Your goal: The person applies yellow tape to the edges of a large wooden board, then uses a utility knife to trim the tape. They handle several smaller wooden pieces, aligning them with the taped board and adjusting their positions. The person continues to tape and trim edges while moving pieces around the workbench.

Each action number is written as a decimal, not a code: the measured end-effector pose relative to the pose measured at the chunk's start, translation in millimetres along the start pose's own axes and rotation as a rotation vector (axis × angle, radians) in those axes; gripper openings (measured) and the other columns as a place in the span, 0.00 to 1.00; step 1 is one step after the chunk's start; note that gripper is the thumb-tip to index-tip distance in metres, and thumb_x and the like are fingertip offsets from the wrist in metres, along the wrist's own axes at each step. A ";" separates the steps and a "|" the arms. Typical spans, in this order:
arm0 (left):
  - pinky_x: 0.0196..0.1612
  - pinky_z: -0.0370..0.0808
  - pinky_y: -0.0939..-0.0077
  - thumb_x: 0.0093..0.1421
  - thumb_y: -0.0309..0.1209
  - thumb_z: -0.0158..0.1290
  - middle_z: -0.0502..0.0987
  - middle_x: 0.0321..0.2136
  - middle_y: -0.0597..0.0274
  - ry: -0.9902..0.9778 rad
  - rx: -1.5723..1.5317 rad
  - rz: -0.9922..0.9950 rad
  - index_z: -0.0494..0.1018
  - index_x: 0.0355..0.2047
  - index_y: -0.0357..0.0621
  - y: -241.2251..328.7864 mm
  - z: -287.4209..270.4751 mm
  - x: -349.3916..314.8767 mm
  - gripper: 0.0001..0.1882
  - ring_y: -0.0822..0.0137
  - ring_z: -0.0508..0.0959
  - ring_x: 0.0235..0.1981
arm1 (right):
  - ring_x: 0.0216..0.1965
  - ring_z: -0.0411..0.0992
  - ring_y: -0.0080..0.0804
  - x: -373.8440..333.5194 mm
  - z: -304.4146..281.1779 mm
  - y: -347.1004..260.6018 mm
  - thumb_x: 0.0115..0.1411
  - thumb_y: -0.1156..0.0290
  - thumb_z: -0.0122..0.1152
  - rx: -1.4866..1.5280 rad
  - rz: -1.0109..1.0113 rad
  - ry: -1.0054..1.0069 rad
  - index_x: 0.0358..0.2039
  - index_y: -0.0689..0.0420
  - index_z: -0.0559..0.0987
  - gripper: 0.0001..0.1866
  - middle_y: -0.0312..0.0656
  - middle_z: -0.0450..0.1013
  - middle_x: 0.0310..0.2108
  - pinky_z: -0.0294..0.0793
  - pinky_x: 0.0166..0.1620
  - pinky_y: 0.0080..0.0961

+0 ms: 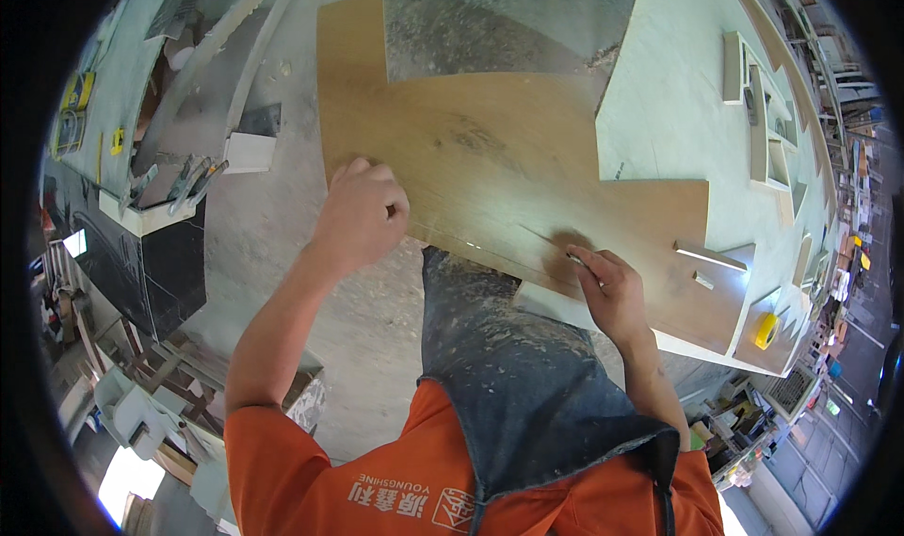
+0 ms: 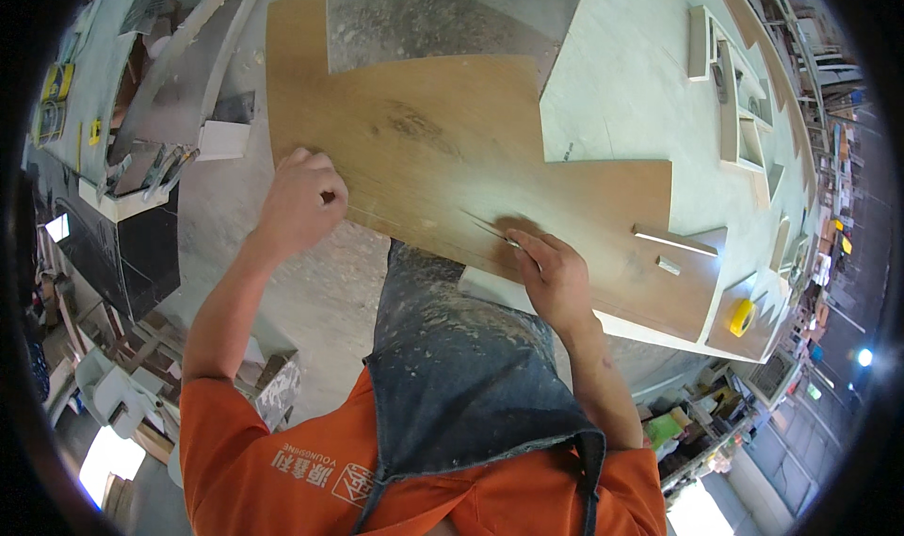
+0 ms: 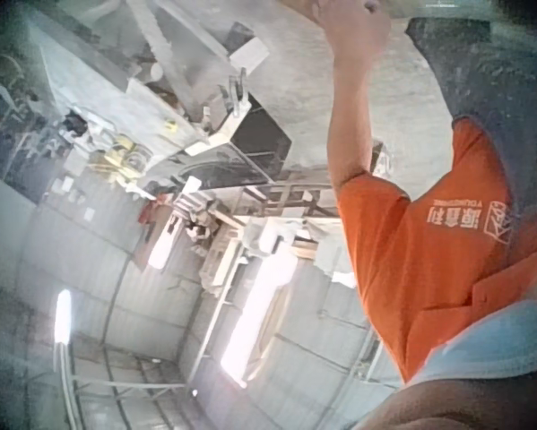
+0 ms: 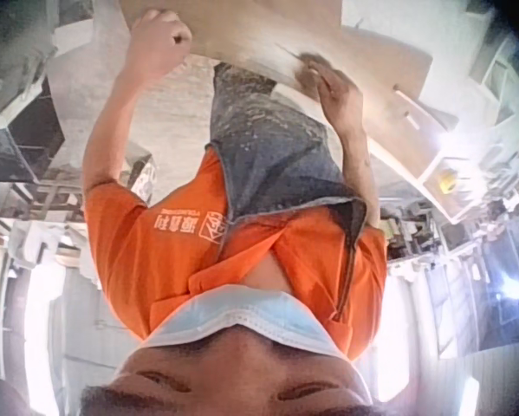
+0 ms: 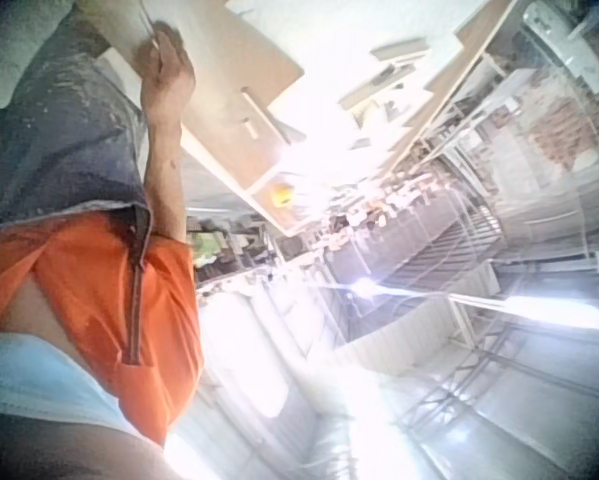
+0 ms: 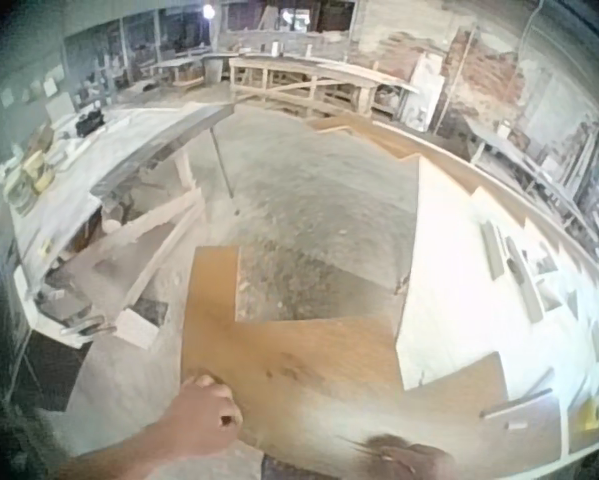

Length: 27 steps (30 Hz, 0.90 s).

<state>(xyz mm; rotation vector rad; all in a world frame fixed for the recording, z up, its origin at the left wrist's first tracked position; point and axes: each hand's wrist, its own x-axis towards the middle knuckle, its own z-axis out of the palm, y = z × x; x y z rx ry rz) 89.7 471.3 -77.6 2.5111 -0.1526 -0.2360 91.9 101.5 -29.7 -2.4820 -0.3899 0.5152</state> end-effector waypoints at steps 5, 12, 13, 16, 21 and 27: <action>0.39 0.74 0.67 0.56 0.28 0.58 0.78 0.28 0.59 0.173 -0.203 -0.221 0.79 0.29 0.39 -12.9 -4.1 11.3 0.05 0.62 0.78 0.34 | 0.33 0.76 0.51 -14.9 1.5 1.9 0.62 0.74 0.61 -0.019 0.062 0.006 0.48 0.56 0.83 0.14 0.50 0.77 0.32 0.75 0.38 0.40; 0.39 0.74 0.68 0.62 0.34 0.56 0.81 0.30 0.57 0.416 -0.324 -0.422 0.78 0.35 0.36 -27.2 -18.3 0.3 0.12 0.66 0.79 0.33 | 0.37 0.77 0.51 -37.7 -0.2 15.7 0.63 0.73 0.60 0.041 0.162 0.031 0.50 0.55 0.82 0.15 0.50 0.78 0.35 0.76 0.42 0.41; 0.39 0.74 0.68 0.63 0.35 0.56 0.80 0.28 0.58 0.400 -0.358 -0.583 0.77 0.35 0.33 -38.5 -22.4 -7.3 0.14 0.67 0.77 0.32 | 0.38 0.77 0.51 -39.1 -2.1 16.5 0.63 0.73 0.59 0.069 0.164 0.048 0.51 0.55 0.81 0.15 0.50 0.78 0.36 0.76 0.43 0.41; 0.36 0.69 0.73 0.65 0.32 0.56 0.74 0.28 0.66 0.625 -0.544 -0.556 0.79 0.38 0.38 -110.4 -23.3 -62.4 0.09 0.72 0.72 0.31 | 0.41 0.78 0.51 -51.6 -10.8 30.8 0.64 0.71 0.58 0.115 0.210 0.103 0.55 0.50 0.79 0.18 0.50 0.79 0.37 0.77 0.46 0.40; 0.33 0.73 0.67 0.65 0.42 0.56 0.74 0.25 0.63 0.595 -0.510 -0.936 0.76 0.36 0.41 -209.1 67.7 -166.5 0.15 0.67 0.74 0.29 | 0.41 0.77 0.51 -85.4 -22.7 66.1 0.63 0.62 0.60 0.194 0.385 0.273 0.50 0.52 0.80 0.17 0.50 0.77 0.38 0.76 0.45 0.43; 0.45 0.75 0.56 0.63 0.37 0.53 0.80 0.40 0.58 -0.533 0.063 -0.209 0.76 0.53 0.42 -188.4 302.6 -239.9 0.21 0.53 0.79 0.41 | 0.40 0.77 0.53 -129.2 -36.5 123.1 0.61 0.62 0.61 0.226 0.511 0.435 0.40 0.55 0.80 0.12 0.52 0.78 0.36 0.76 0.45 0.44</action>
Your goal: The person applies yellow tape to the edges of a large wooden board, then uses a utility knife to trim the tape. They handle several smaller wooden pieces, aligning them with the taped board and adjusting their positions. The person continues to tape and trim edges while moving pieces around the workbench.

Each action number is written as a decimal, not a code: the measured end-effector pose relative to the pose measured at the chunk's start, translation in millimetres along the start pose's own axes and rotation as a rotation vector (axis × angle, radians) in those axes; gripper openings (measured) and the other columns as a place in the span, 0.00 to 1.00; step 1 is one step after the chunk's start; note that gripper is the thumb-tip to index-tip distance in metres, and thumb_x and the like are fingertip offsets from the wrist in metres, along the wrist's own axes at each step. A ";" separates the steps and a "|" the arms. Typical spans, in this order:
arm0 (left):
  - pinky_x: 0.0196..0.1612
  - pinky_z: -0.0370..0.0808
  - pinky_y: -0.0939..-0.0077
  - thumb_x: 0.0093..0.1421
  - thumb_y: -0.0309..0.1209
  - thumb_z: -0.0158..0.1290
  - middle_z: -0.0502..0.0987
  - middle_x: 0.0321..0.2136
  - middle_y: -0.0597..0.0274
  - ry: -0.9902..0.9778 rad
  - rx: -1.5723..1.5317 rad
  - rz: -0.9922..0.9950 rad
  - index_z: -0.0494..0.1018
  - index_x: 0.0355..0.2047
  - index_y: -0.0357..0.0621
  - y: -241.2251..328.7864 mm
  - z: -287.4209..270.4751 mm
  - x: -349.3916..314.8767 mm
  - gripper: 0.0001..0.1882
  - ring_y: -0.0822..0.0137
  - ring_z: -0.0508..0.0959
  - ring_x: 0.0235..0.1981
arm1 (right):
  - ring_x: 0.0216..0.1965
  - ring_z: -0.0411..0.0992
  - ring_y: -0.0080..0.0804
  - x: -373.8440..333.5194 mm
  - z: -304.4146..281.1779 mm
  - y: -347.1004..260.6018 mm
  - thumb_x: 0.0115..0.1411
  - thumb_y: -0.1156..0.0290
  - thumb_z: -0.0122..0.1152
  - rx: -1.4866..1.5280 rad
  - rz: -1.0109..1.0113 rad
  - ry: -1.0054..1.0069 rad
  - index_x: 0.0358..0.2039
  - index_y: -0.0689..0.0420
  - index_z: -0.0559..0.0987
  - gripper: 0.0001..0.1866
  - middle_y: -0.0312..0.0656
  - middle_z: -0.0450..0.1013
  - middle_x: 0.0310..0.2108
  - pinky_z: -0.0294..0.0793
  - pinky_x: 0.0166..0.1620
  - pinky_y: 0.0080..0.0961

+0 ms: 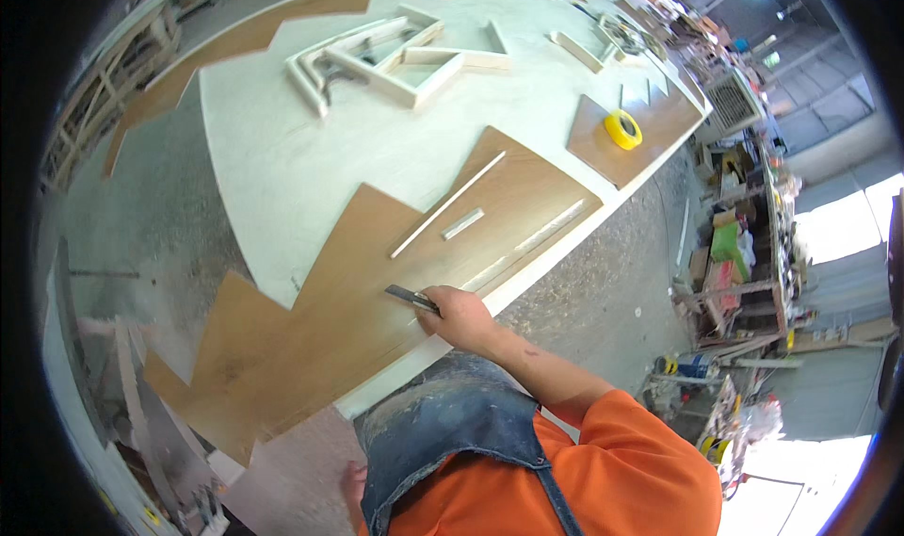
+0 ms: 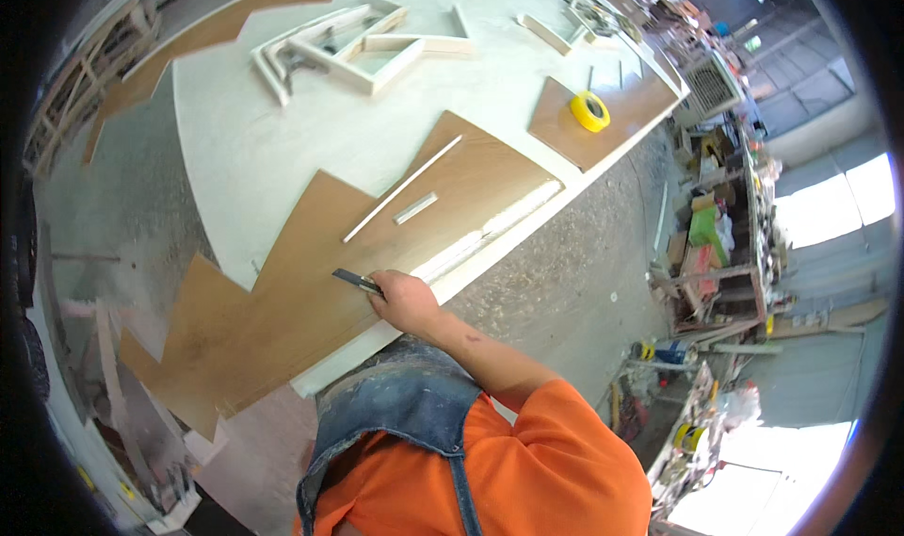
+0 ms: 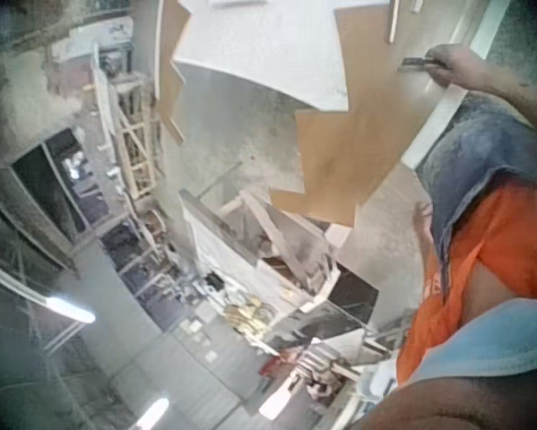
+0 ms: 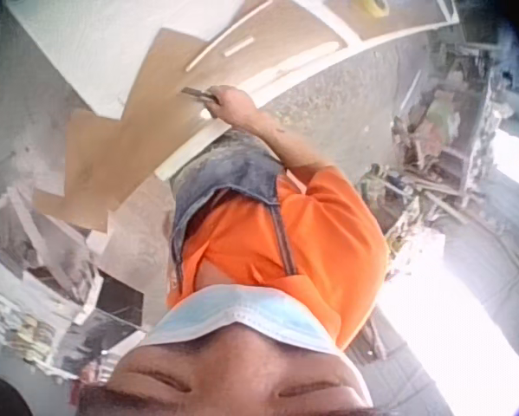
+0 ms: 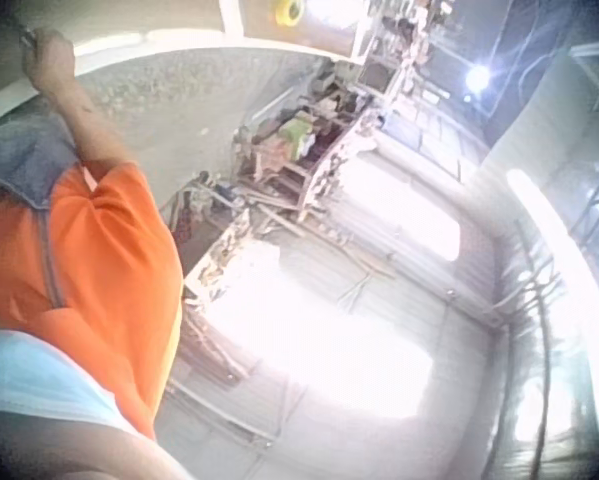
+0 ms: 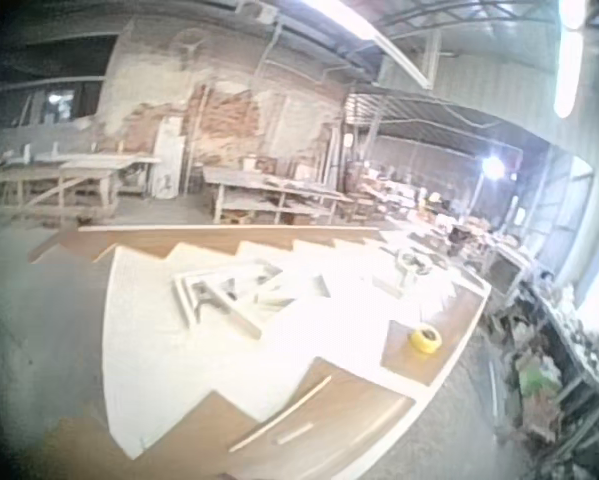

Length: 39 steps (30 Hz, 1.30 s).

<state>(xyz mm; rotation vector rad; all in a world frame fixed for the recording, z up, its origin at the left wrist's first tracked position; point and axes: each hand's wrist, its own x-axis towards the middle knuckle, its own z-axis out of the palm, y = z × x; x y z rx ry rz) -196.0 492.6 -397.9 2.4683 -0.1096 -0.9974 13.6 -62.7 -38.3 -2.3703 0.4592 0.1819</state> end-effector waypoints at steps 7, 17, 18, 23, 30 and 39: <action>0.39 0.75 0.65 0.65 0.34 0.53 0.79 0.37 0.57 -0.106 -0.334 -0.155 0.77 0.48 0.39 194.6 -72.5 -30.5 0.15 0.60 0.79 0.37 | 0.43 0.77 0.54 6.3 -39.2 72.2 0.58 0.65 0.62 0.030 -0.068 0.057 0.47 0.54 0.80 0.17 0.52 0.77 0.42 0.77 0.47 0.45; 0.28 0.75 0.76 0.68 0.30 0.47 0.77 0.25 0.61 0.335 -1.047 -0.398 0.78 0.44 0.37 329.3 -144.3 -112.6 0.13 0.71 0.75 0.23 | 0.39 0.82 0.44 82.6 -82.8 154.5 0.59 0.65 0.65 -0.069 -0.172 0.204 0.56 0.57 0.79 0.24 0.51 0.82 0.40 0.79 0.45 0.39; 0.28 0.73 0.76 0.68 0.29 0.46 0.76 0.25 0.62 0.388 -1.066 -0.430 0.77 0.45 0.36 335.1 -144.6 -118.1 0.13 0.71 0.75 0.23 | 0.38 0.82 0.43 88.2 -93.8 149.2 0.59 0.66 0.65 -0.077 -0.108 0.192 0.56 0.58 0.79 0.24 0.50 0.83 0.39 0.79 0.43 0.38; 0.25 0.74 0.74 0.66 0.29 0.49 0.74 0.24 0.63 0.654 -0.920 -0.408 0.78 0.45 0.36 306.6 -131.6 -134.0 0.12 0.74 0.73 0.22 | 0.39 0.81 0.36 115.8 -117.9 156.0 0.58 0.66 0.65 0.046 0.010 0.247 0.56 0.57 0.80 0.24 0.49 0.83 0.40 0.78 0.43 0.35; 0.21 0.72 0.76 0.61 0.32 0.58 0.73 0.21 0.64 0.722 -0.854 -0.390 0.72 0.26 0.39 322.1 -230.1 -82.2 0.11 0.75 0.71 0.20 | 0.39 0.81 0.49 103.6 -94.0 178.7 0.57 0.57 0.67 -0.072 0.201 0.416 0.51 0.52 0.81 0.23 0.50 0.82 0.36 0.78 0.43 0.43; 0.30 0.72 0.73 0.65 0.32 0.55 0.75 0.21 0.62 0.568 -0.429 0.301 0.75 0.29 0.37 392.5 -317.8 55.4 0.11 0.72 0.73 0.23 | 0.47 0.78 0.56 12.5 -121.5 161.3 0.56 0.61 0.62 0.025 0.558 0.612 0.51 0.53 0.80 0.22 0.58 0.80 0.41 0.76 0.52 0.44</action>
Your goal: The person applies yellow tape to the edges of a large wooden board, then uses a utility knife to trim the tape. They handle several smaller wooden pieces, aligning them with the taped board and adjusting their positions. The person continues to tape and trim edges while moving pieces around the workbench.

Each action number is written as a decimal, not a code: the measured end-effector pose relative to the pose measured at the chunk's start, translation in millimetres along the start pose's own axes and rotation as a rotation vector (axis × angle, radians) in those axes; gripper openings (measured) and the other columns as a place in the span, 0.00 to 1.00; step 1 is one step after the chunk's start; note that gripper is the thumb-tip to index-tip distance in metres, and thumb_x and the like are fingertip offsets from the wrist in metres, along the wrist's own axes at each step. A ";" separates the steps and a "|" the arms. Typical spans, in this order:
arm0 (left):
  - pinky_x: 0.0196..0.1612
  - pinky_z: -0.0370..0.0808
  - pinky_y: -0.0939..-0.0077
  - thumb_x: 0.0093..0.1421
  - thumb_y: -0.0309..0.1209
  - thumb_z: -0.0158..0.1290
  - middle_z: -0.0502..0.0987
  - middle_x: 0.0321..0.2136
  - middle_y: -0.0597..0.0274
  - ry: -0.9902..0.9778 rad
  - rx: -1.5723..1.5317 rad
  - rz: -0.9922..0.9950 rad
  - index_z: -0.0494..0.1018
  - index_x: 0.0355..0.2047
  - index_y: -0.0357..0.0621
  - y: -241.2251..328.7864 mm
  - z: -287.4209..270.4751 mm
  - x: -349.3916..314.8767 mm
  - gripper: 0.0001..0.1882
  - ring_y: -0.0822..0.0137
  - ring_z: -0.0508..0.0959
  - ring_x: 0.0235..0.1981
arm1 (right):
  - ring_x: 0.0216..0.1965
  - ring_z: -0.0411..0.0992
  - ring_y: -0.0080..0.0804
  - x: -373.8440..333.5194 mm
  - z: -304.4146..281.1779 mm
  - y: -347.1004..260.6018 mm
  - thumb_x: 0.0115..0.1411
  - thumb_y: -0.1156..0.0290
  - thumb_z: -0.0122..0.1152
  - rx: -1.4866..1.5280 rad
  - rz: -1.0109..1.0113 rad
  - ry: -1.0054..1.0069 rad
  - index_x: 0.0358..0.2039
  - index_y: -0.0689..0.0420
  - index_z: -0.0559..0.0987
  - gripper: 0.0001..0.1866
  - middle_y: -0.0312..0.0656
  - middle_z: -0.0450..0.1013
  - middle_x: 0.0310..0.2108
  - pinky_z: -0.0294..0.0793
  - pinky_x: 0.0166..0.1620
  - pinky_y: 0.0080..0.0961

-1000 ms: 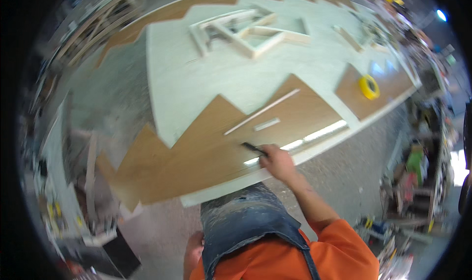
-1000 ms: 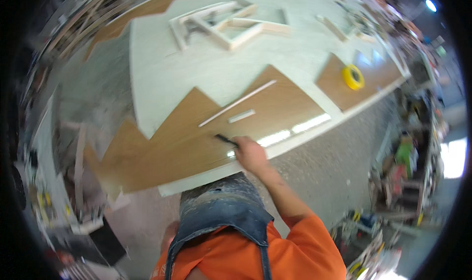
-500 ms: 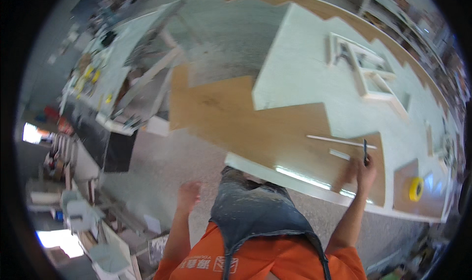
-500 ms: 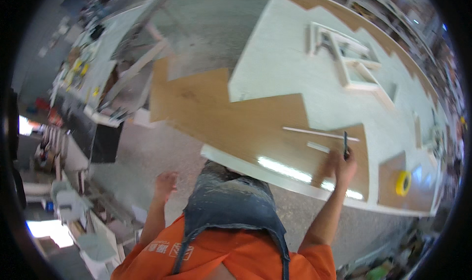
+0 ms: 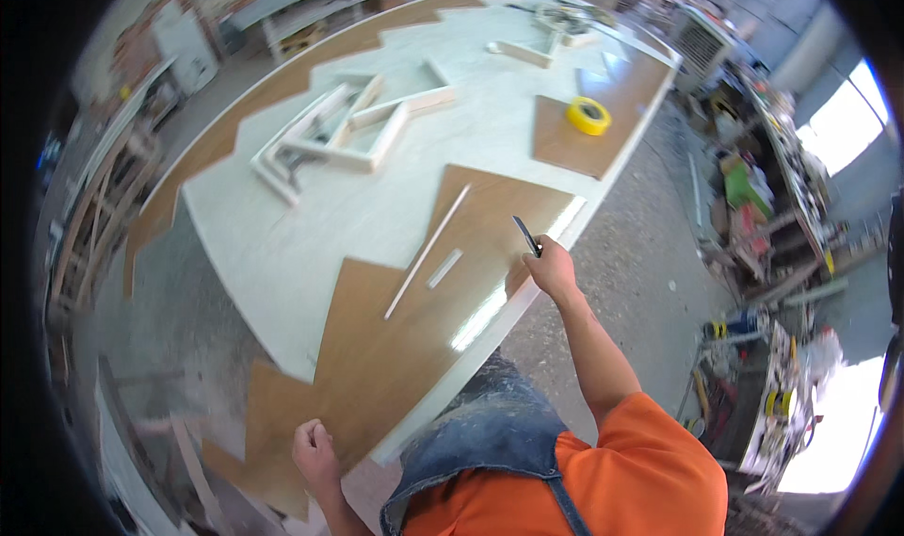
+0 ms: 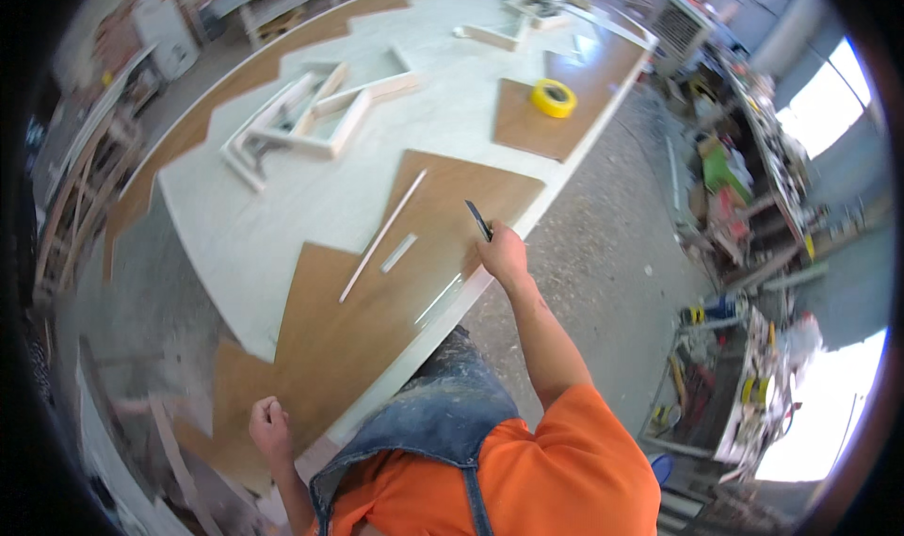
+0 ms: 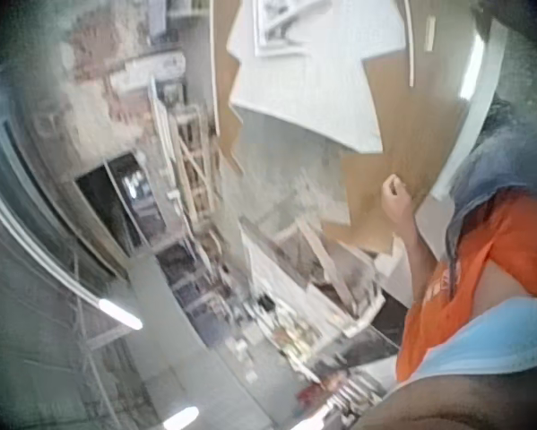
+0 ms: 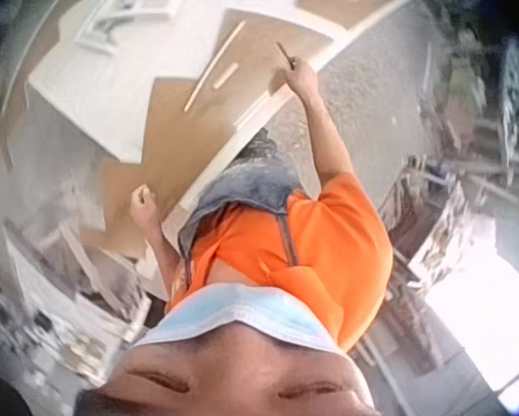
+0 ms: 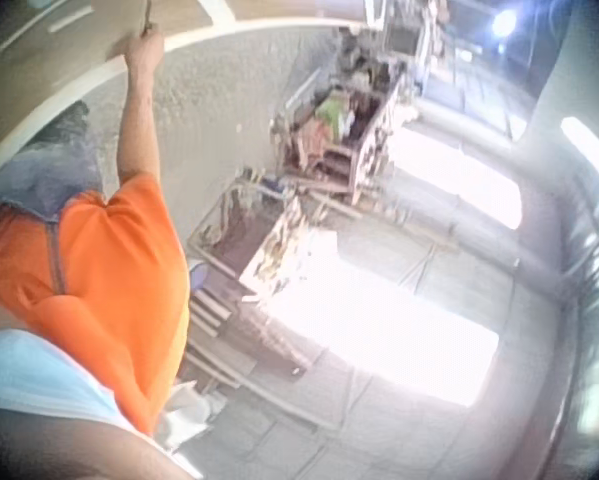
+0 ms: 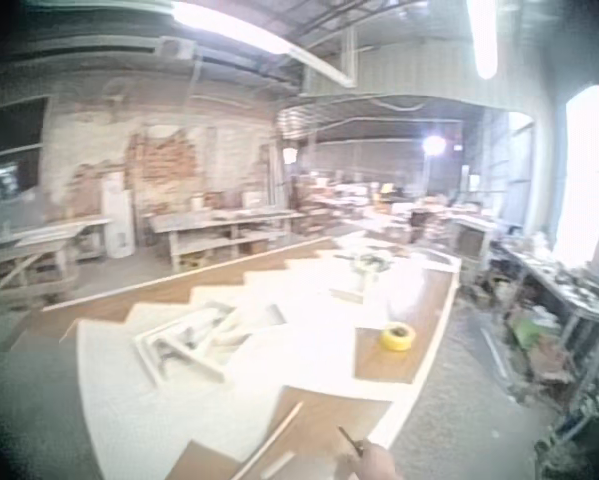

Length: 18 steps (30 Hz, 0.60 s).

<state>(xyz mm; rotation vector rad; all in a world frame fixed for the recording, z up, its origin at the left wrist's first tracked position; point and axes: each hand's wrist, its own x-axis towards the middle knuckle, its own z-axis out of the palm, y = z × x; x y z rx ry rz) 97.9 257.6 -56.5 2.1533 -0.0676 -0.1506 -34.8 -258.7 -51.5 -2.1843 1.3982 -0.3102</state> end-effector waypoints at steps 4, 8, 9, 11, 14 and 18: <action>0.36 0.75 0.66 0.64 0.31 0.56 0.79 0.25 0.56 -0.263 0.267 0.065 0.77 0.37 0.35 63.4 34.3 45.9 0.10 0.64 0.78 0.28 | 0.44 0.79 0.55 42.0 -31.5 67.5 0.59 0.61 0.60 0.046 0.075 0.140 0.44 0.54 0.84 0.16 0.55 0.80 0.39 0.77 0.48 0.46; 0.44 0.76 0.62 0.64 0.30 0.56 0.80 0.34 0.51 -0.226 0.256 0.323 0.78 0.41 0.35 102.3 105.6 55.7 0.11 0.56 0.79 0.36 | 0.43 0.78 0.56 101.8 -67.8 89.0 0.61 0.61 0.59 0.057 0.106 0.186 0.45 0.54 0.84 0.15 0.55 0.80 0.38 0.76 0.47 0.47; 0.45 0.76 0.62 0.64 0.30 0.56 0.80 0.36 0.51 -0.244 0.262 0.327 0.78 0.42 0.36 119.7 125.5 55.4 0.11 0.55 0.79 0.37 | 0.44 0.78 0.56 124.0 -74.2 93.4 0.61 0.62 0.59 0.051 0.088 0.215 0.45 0.54 0.84 0.15 0.55 0.80 0.39 0.76 0.48 0.47; 0.47 0.76 0.61 0.64 0.30 0.56 0.79 0.38 0.50 -0.278 0.284 0.329 0.78 0.45 0.37 157.0 161.6 55.0 0.12 0.54 0.79 0.41 | 0.45 0.77 0.56 176.0 -88.8 101.3 0.60 0.63 0.60 -0.006 0.047 0.268 0.45 0.55 0.83 0.15 0.54 0.80 0.40 0.76 0.48 0.46; 0.46 0.76 0.61 0.63 0.29 0.56 0.79 0.36 0.50 -0.275 0.286 0.413 0.78 0.46 0.37 190.1 209.3 56.2 0.12 0.54 0.79 0.39 | 0.48 0.76 0.55 260.9 -103.6 106.5 0.59 0.66 0.62 -0.096 -0.033 0.293 0.47 0.57 0.82 0.17 0.52 0.78 0.46 0.76 0.50 0.44; 0.41 0.76 0.64 0.63 0.31 0.58 0.79 0.30 0.52 -0.236 0.384 0.283 0.79 0.39 0.38 199.5 227.6 36.2 0.09 0.56 0.79 0.34 | 0.55 0.73 0.53 358.2 -98.0 118.2 0.58 0.67 0.65 -0.051 -0.209 0.315 0.58 0.56 0.76 0.26 0.48 0.69 0.61 0.75 0.57 0.42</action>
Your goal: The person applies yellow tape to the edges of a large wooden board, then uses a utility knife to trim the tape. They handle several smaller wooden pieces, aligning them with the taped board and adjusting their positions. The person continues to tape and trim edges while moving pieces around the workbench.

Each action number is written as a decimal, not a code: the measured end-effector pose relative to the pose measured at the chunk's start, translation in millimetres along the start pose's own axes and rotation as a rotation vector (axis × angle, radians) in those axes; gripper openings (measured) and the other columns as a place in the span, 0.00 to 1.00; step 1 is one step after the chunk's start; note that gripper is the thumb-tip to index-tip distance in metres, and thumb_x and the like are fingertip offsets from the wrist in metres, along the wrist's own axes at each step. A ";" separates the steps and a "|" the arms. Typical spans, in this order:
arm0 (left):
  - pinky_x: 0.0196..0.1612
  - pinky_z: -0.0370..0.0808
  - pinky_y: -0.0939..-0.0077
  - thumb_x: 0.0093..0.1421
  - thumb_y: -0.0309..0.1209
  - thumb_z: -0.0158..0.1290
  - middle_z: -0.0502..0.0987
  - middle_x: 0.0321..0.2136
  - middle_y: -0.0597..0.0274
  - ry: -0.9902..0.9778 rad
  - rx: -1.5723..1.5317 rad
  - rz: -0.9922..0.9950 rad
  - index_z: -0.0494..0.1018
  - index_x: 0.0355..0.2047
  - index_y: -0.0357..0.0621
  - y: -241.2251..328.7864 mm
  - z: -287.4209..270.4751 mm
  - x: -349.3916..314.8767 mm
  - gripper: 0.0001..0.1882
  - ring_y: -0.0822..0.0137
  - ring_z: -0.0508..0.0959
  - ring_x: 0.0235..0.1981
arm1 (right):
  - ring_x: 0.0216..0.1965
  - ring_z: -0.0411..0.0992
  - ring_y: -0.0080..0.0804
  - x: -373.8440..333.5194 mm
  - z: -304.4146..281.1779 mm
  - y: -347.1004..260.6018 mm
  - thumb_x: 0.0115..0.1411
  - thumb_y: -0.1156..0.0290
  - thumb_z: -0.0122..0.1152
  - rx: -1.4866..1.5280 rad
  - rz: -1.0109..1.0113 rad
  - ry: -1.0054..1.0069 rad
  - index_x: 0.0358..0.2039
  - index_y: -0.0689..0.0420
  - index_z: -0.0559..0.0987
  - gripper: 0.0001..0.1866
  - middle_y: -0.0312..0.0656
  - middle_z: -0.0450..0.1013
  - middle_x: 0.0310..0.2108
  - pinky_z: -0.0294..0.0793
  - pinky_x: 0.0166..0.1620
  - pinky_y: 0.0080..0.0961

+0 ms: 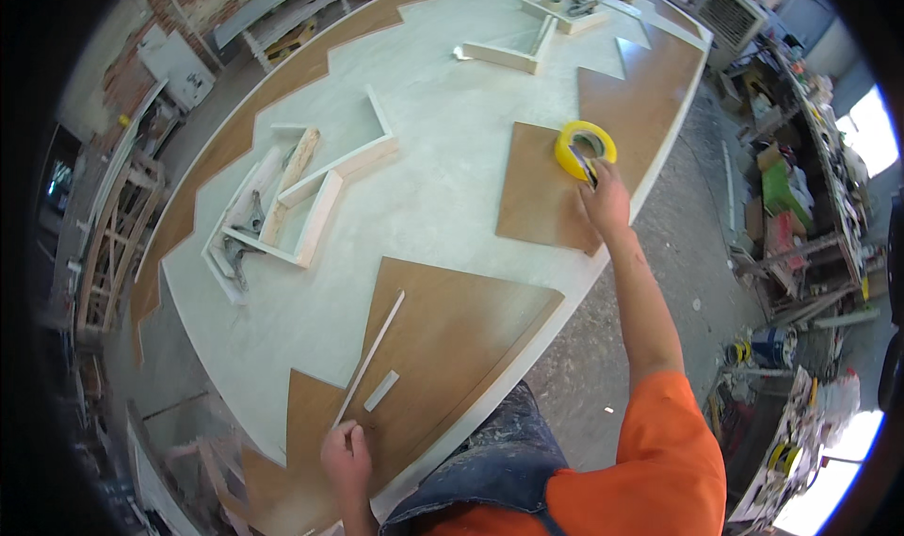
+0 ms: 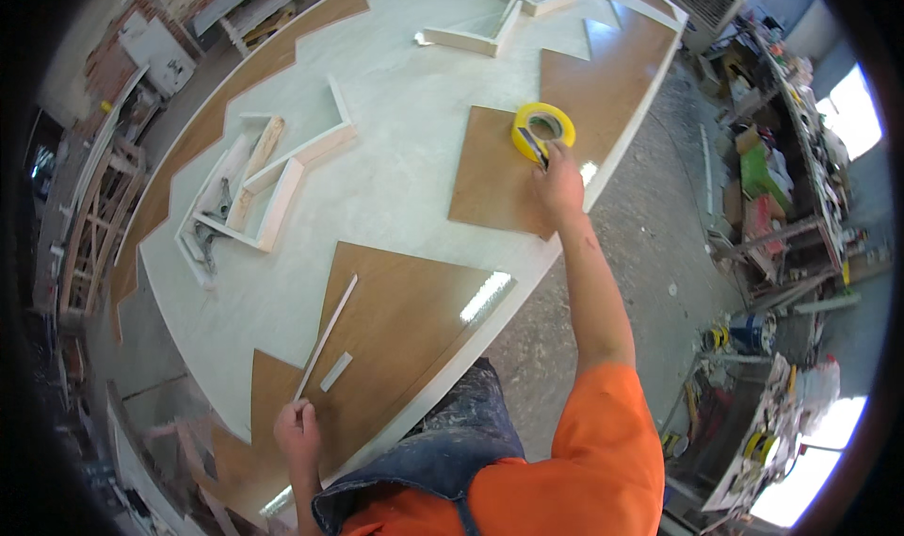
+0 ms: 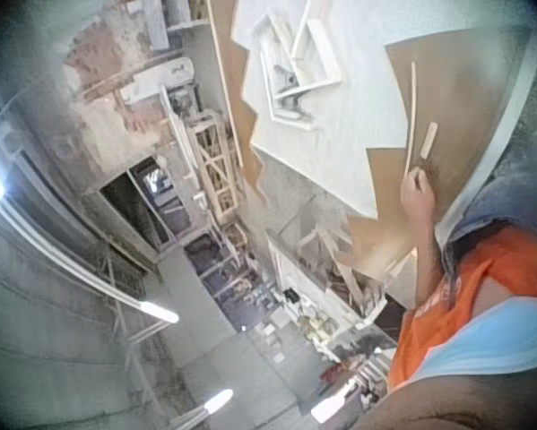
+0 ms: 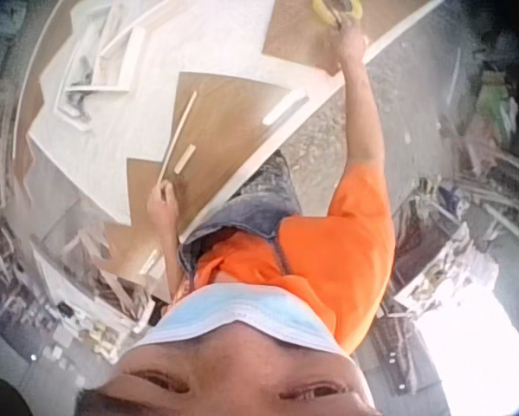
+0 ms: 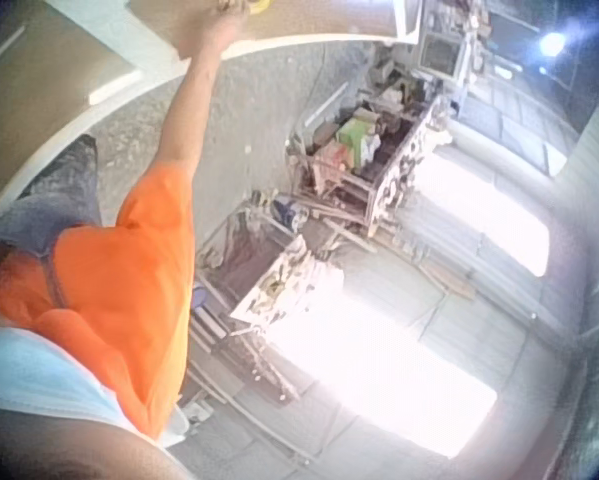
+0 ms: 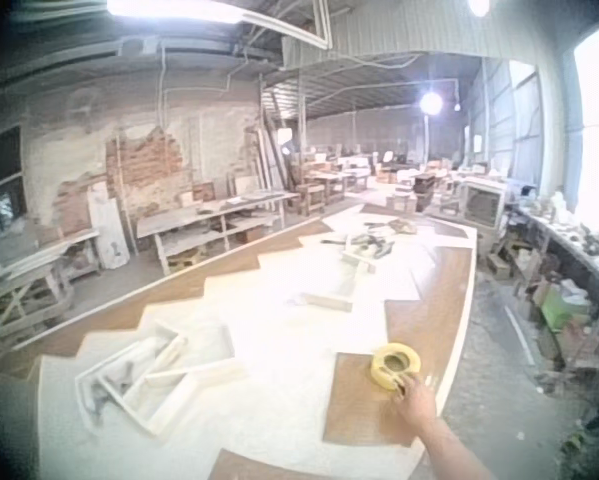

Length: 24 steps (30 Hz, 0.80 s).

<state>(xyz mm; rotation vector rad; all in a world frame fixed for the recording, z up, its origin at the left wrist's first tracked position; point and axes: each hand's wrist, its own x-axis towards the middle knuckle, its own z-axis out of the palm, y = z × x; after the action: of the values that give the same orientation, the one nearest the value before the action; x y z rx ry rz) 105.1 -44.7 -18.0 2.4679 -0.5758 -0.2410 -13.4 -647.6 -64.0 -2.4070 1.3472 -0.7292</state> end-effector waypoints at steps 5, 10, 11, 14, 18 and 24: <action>0.36 0.76 0.67 0.62 0.34 0.61 0.78 0.24 0.58 -0.061 -0.227 -0.421 0.79 0.28 0.39 7.2 -3.3 -61.8 0.11 0.65 0.78 0.29 | 0.59 0.72 0.51 51.2 37.1 42.2 0.57 0.60 0.69 -0.095 -0.057 -0.110 0.61 0.51 0.73 0.31 0.44 0.71 0.62 0.73 0.60 0.42; 0.62 0.68 0.70 0.69 0.31 0.53 0.77 0.54 0.53 -0.398 -0.890 -0.569 0.75 0.54 0.39 59.2 -18.4 -122.8 0.16 0.64 0.74 0.57 | 0.44 0.80 0.49 24.5 -3.0 20.6 0.61 0.66 0.65 -0.011 -0.154 -0.214 0.54 0.60 0.78 0.22 0.53 0.80 0.45 0.78 0.46 0.38; 0.65 0.65 0.69 0.69 0.31 0.53 0.74 0.58 0.52 -0.455 -0.886 -0.527 0.72 0.59 0.40 58.7 -24.0 -133.7 0.19 0.62 0.71 0.61 | 0.42 0.81 0.45 5.0 -25.8 -4.4 0.60 0.66 0.66 -0.007 -0.158 -0.230 0.53 0.62 0.78 0.22 0.51 0.82 0.42 0.79 0.44 0.34; 0.67 0.62 0.67 0.69 0.30 0.52 0.72 0.62 0.53 -0.436 -0.964 -0.552 0.71 0.60 0.39 30.7 -19.9 -188.4 0.20 0.59 0.68 0.66 | 0.27 0.73 0.22 -64.0 -62.6 -80.6 0.61 0.64 0.69 0.628 -0.173 -0.508 0.49 0.65 0.80 0.20 0.35 0.78 0.30 0.69 0.28 0.19; 0.62 0.68 0.68 0.67 0.30 0.56 0.77 0.56 0.55 -0.371 -0.944 -0.577 0.79 0.46 0.38 -23.2 -36.2 -259.9 0.11 0.63 0.74 0.59 | 0.19 0.62 0.11 -145.6 -77.6 -170.5 0.57 0.62 0.75 1.102 -0.114 -1.153 0.51 0.63 0.81 0.25 0.28 0.72 0.23 0.57 0.22 0.13; 0.46 0.77 0.72 0.63 0.31 0.59 0.83 0.40 0.60 0.098 -0.703 -0.560 0.81 0.37 0.38 -77.7 -124.5 -326.3 0.08 0.70 0.80 0.42 | 0.22 0.65 0.13 -316.6 -51.6 -299.2 0.58 0.57 0.74 1.386 -0.395 -1.845 0.52 0.68 0.79 0.30 0.33 0.77 0.30 0.59 0.23 0.14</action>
<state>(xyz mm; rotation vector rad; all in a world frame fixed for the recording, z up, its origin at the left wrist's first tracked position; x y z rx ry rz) -121.6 223.3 51.0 1.8745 0.2374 -0.4479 31.8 -221.6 30.2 -1.0752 -0.4050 0.4919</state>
